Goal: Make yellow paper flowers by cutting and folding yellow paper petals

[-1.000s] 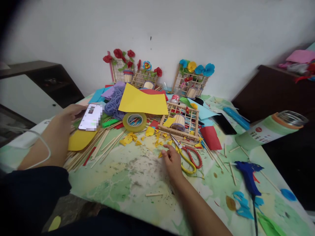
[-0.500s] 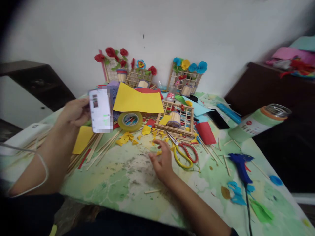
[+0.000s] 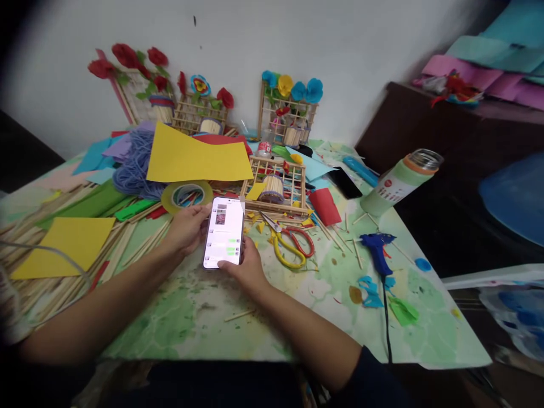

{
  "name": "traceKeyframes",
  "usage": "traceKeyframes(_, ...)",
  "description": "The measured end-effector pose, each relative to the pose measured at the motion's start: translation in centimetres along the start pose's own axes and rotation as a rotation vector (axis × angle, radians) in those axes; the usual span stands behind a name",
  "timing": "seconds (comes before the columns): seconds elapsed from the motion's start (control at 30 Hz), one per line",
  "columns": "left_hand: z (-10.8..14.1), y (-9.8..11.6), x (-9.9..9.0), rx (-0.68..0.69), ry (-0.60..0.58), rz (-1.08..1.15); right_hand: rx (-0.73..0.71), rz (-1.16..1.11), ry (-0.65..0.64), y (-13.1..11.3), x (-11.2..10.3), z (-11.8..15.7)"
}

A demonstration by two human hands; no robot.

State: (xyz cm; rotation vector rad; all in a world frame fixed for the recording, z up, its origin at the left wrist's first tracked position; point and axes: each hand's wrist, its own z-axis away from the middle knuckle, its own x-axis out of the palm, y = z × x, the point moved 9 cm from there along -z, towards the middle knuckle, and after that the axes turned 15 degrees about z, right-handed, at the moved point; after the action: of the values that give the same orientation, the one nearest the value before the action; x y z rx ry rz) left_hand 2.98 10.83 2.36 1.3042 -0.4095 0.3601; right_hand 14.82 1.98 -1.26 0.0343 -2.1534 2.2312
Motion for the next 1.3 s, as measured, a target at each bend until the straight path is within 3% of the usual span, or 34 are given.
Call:
traceKeyframes(0.43,0.7,-0.3,0.1,0.006,-0.027,0.045,-0.030,0.094,0.067,-0.7,-0.5,0.2)
traceKeyframes(0.6,1.0,-1.0,0.1,0.051,-0.038,0.146,-0.043,0.091,0.065,-0.6,-0.6,0.4)
traceKeyframes(0.77,1.4,-2.2,0.7,0.062,-0.131,0.316,-0.026,0.075,0.071,-0.4,-0.8,0.5)
traceKeyframes(1.0,2.2,-3.8,1.5,-0.111,-0.179,0.442,-0.049,0.085,0.099,-0.7,-1.0,0.6)
traceKeyframes(1.13,2.1,-4.4,1.3,-0.196,-0.136,0.472,-0.072,0.097,0.113,-1.1,-1.2,0.6)
traceKeyframes(1.3,3.0,-6.6,1.9,-0.487,-0.201,0.498,-0.021,0.102,0.106,-0.9,-1.2,0.7)
